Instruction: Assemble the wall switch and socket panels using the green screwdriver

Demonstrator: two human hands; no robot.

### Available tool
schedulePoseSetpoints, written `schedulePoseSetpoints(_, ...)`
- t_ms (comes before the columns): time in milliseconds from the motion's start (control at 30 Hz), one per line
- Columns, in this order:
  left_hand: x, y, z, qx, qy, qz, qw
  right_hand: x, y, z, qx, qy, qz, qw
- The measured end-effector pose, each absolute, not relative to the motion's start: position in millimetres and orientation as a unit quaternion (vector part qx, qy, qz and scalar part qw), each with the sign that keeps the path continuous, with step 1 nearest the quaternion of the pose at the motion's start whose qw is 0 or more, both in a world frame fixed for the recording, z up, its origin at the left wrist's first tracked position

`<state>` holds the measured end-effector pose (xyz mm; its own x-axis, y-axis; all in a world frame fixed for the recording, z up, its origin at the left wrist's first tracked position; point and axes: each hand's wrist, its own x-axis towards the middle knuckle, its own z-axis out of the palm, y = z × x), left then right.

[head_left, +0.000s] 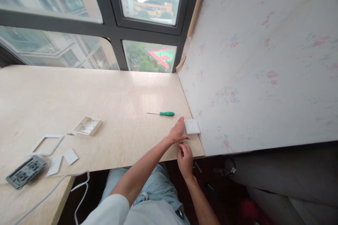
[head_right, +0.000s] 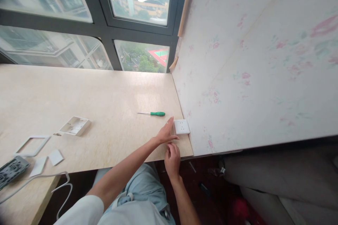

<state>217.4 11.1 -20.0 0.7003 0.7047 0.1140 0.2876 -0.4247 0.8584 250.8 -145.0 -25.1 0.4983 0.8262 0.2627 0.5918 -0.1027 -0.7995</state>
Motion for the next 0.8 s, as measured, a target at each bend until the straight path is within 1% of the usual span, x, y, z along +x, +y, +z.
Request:
schedulePoseSetpoints(100,181,13,-17,0.806,0.32,0.274,0.416,251,-144,-24,-0.731,-0.488,0.124,0.461)
schedulePoseSetpoints(233,98,10,-10,0.788,0.371,0.335,0.359,255,-145,-26,-0.732,-0.489,0.133,0.456)
schedulePoseSetpoints(367,4,-9,-3,0.739,0.466,0.376,0.307,256,-134,-30,-0.742,-0.471,0.199,0.433)
schedulePoseSetpoints(467,-57,-28,-2,0.7,0.523,0.397,0.28,237,-111,-21,-0.724,-0.485,0.244,0.425)
schedulePoseSetpoints(567,-99,-44,-6,0.665,0.566,0.415,0.255,193,-73,-1,-0.669,-0.546,0.264,0.431)
schedulePoseSetpoints(633,-116,-50,-9,0.651,0.582,0.422,0.244,150,-40,13,-0.604,-0.612,0.278,0.428)
schedulePoseSetpoints(800,-121,-52,-15,0.648,0.601,0.416,0.214,28,44,22,-0.518,-0.696,0.307,0.391)
